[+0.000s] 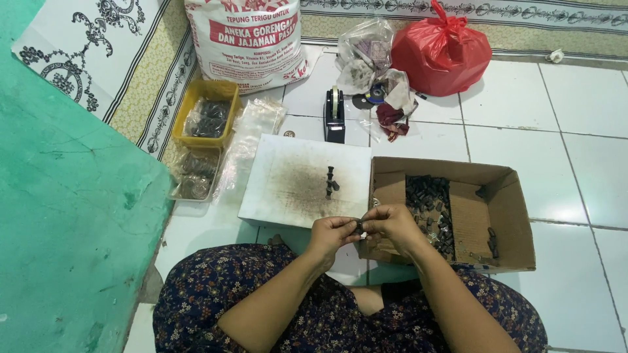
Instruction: Assembling small metal components by inserting pins into a base plate jig and packaging them into bags.
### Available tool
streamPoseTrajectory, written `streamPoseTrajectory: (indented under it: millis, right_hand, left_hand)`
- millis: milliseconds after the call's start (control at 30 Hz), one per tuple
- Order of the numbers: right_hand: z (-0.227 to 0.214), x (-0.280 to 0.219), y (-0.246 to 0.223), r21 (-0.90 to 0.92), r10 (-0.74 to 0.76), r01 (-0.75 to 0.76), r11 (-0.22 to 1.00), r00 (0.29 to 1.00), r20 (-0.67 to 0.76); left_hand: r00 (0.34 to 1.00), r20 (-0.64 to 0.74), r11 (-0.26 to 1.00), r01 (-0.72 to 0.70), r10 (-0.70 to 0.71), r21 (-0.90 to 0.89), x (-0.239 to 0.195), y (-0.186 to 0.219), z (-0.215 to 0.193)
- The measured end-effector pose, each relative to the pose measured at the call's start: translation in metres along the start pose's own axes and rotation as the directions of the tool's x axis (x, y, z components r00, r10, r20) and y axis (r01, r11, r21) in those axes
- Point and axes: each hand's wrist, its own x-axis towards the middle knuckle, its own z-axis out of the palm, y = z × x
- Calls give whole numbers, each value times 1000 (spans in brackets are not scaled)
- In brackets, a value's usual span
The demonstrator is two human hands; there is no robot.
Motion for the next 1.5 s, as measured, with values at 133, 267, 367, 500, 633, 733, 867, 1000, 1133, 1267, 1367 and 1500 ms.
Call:
streamPoseTrajectory:
  millis: [133, 267, 367, 500, 633, 733, 867, 1000, 1133, 1267, 1367, 1500]
  right_hand:
    - [2, 9, 11, -38, -32, 32, 999, 999, 2]
    - [10, 10, -12, -41, -127, 126, 991, 991, -32]
    - [16, 21, -28, -63, -221, 219, 974, 975, -32]
    - [29, 49, -53, -189, -406, 390, 901, 912, -56]
    - [42, 102, -51, -357, -521, 455, 816, 846, -114]
    - [48, 112, -59, -580, -589, 448, 680, 806, -68]
    - [52, 128, -58, -764, -566, 382, 520, 824, 26]
    - [52, 130, -52, -837, -518, 368, 404, 847, 122]
    - [50, 132, -51, -842, -489, 381, 383, 857, 165]
    - [30, 127, -52, -808, -527, 403, 430, 839, 138]
    - [-12, 113, -53, -789, -569, 387, 476, 820, 58]
    - [-96, 88, -48, -859, -572, 216, 464, 814, -104]
  left_hand:
    - [1000, 8, 1000, -3, 2, 12, 0, 2, -1]
    - [999, -25, 998, -26, 27, 56, 4, 34, 7]
    - [996, -34, 986, -82, 88, 142, 8, 68, 15]
    - [956, -3, 848, -260, 295, 462, 39, 106, 5]
    - [838, 29, 555, -386, 545, 737, 81, 123, -23]
    - [771, 90, 398, -420, 630, 816, 87, 125, -28]
    - [834, 148, 451, -427, 532, 784, 81, 123, -26]
    - [854, 218, 393, -426, 473, 815, 76, 120, -22]
    - [867, 243, 328, -403, 435, 854, 78, 113, -27]
    - [801, 227, 266, -429, 554, 863, 84, 107, -30]
    - [730, 209, 235, -456, 651, 859, 67, 119, -17]
    - [615, 290, 138, -552, 733, 823, 47, 125, 1]
